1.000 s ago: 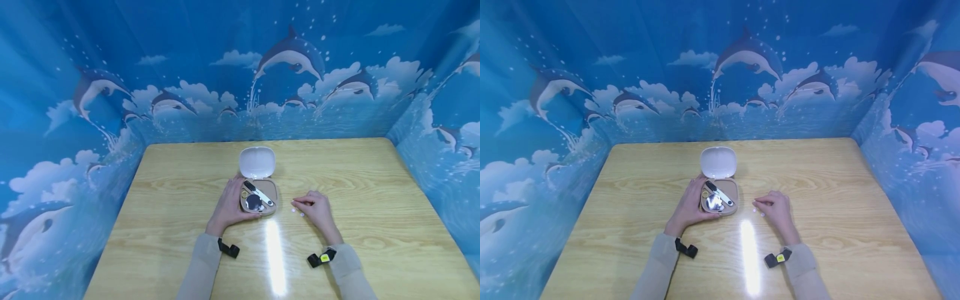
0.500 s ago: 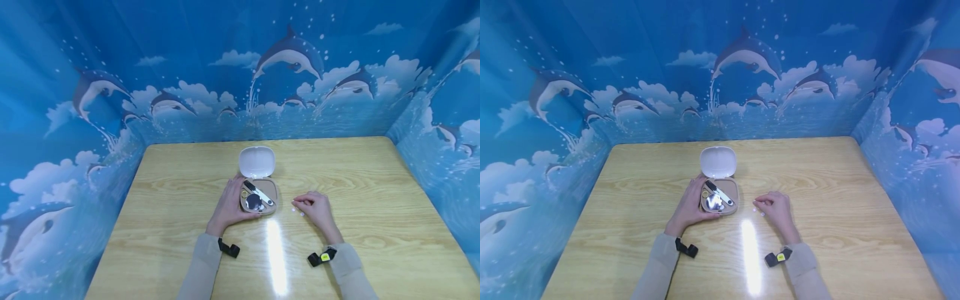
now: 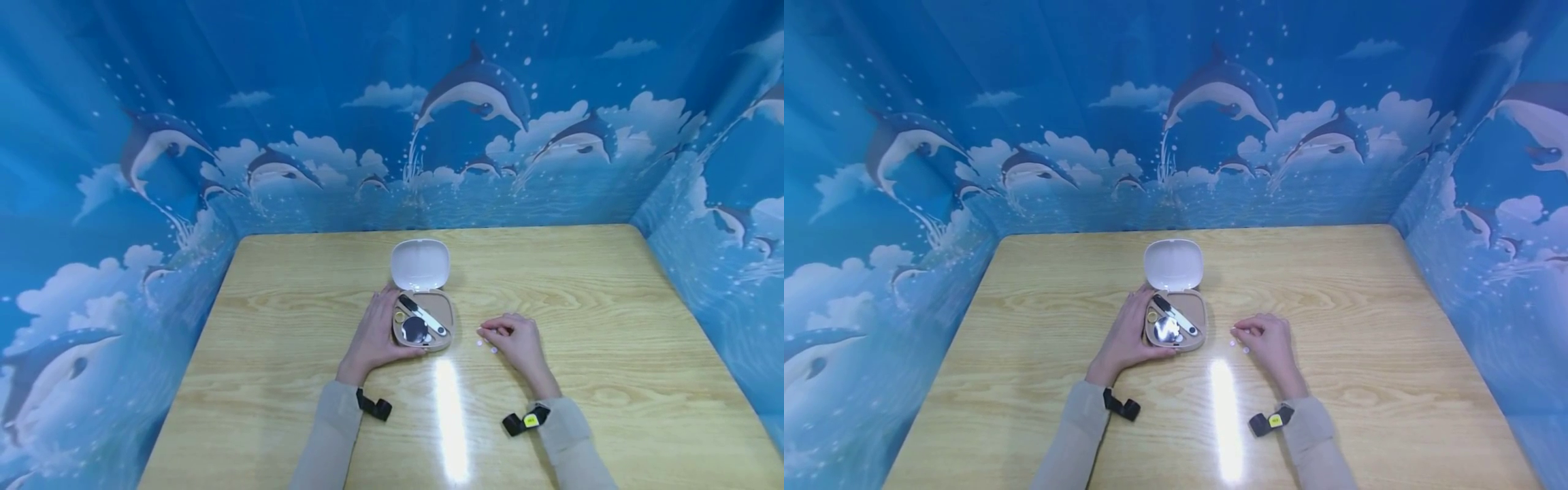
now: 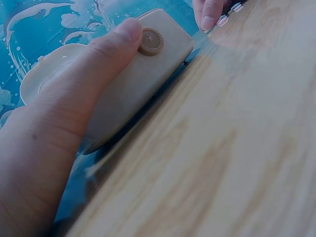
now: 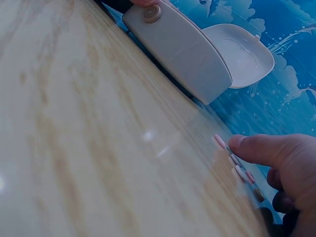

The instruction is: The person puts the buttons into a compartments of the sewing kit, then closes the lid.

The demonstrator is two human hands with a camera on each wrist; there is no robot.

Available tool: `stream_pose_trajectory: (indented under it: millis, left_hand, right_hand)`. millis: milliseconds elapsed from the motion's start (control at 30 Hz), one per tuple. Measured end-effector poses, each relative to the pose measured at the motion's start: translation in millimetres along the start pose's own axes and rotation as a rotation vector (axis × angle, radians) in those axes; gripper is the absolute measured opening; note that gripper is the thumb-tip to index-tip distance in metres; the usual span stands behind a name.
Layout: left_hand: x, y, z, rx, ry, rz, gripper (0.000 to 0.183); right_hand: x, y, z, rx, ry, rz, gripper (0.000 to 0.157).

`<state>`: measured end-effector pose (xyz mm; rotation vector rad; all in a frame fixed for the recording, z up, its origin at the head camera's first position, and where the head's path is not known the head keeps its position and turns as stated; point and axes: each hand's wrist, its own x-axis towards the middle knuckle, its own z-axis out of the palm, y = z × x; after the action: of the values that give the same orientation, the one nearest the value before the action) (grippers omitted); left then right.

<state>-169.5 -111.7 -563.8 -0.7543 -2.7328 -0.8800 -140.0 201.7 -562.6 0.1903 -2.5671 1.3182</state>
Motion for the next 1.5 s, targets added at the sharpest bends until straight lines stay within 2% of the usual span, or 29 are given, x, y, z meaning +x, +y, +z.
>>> stream_pose_trajectory:
  millis: [333, 600, 833, 1100, 1500]
  left_hand:
    - [0.9, -1.6, 1.6, -0.006, 0.010, 0.005, 0.128]
    - [1.5, -2.0, 1.4, -0.007, -0.001, -0.003, 0.127]
    - [1.9, -1.3, 0.4, 0.003, 0.000, -0.001, 0.127]
    - [1.7, -1.2, 0.0, -0.001, -0.006, -0.002, 0.127]
    - [1.2, 0.0, -0.5, -0.012, 0.000, -0.002, 0.126]
  right_hand:
    - [1, -5, -2.4, 0.109, -0.010, 0.165, 0.012]
    - [10, -14, -8.1, 0.134, -0.006, 0.224, 0.015]
    - [23, -28, -11.6, 0.145, -0.016, 0.235, 0.018]
    - [37, -42, -4.9, 0.149, -0.027, 0.226, 0.023]
    - [56, -61, 21.4, 0.205, -0.028, 0.157, 0.013]
